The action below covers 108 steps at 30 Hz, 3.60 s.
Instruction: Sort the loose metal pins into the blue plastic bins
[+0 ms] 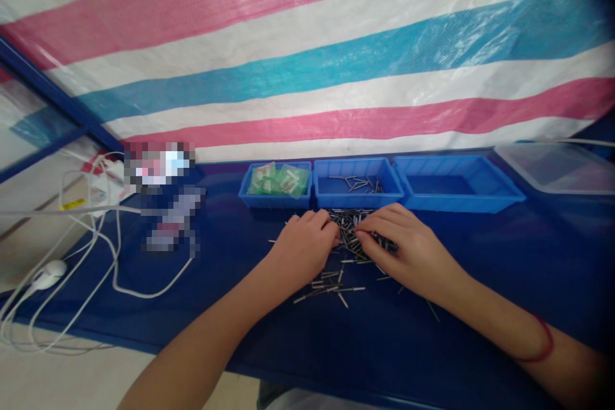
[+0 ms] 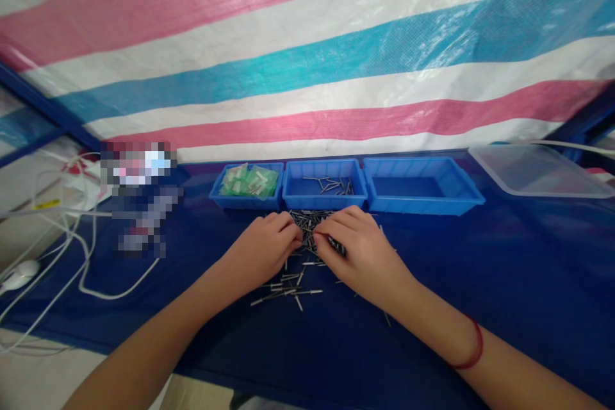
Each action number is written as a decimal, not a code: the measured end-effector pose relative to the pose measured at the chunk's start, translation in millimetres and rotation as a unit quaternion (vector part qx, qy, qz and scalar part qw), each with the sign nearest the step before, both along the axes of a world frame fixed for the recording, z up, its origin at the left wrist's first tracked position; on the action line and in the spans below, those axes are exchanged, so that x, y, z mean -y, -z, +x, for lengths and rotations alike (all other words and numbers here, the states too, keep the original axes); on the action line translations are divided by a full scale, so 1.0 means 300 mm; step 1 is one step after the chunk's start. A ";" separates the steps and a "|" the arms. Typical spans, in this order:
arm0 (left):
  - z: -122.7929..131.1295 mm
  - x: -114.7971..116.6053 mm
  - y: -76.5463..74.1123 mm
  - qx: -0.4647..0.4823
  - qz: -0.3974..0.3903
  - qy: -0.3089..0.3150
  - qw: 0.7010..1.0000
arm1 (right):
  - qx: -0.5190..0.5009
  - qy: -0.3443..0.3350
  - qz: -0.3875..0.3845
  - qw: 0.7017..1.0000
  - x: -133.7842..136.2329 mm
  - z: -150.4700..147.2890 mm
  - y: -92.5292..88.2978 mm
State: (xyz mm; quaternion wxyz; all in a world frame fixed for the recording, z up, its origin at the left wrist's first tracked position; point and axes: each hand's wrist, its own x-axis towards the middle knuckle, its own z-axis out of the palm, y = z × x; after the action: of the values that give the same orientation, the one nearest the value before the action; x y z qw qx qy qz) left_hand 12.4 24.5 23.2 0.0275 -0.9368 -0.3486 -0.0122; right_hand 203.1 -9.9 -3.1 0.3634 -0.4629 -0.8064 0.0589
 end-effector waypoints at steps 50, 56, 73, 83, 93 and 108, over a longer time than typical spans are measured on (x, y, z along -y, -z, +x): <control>-0.012 -0.039 -0.027 0.244 -0.136 -0.035 0.960 | 0.041 0.194 0.119 0.973 -0.135 0.102 -0.005; -0.026 -0.045 0.000 0.092 -0.084 -0.002 0.992 | 0.072 0.194 0.106 0.973 -0.096 0.113 -0.004; -0.012 -0.032 0.026 -0.012 -0.024 -0.041 0.999 | 0.034 0.060 0.044 0.997 -0.016 0.041 -0.010; 0.001 -0.033 0.052 0.066 -0.011 -0.030 0.997 | 0.038 0.018 0.015 0.999 -0.011 0.024 0.003; 0.025 -0.022 0.048 0.278 -0.156 -0.010 0.948 | -0.129 0.046 -0.136 0.981 0.000 -0.005 0.021; 0.039 -0.010 0.064 0.445 -0.286 -0.074 0.845 | -0.314 0.012 -0.255 0.914 -0.009 -0.015 0.032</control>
State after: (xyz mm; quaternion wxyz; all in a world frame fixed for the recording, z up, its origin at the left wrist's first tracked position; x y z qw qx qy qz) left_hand 24.0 27.4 3.9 -0.3992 -0.7683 -0.3799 -0.3257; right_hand 198.7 -7.2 -12.8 0.4685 -0.5070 -0.6025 0.4006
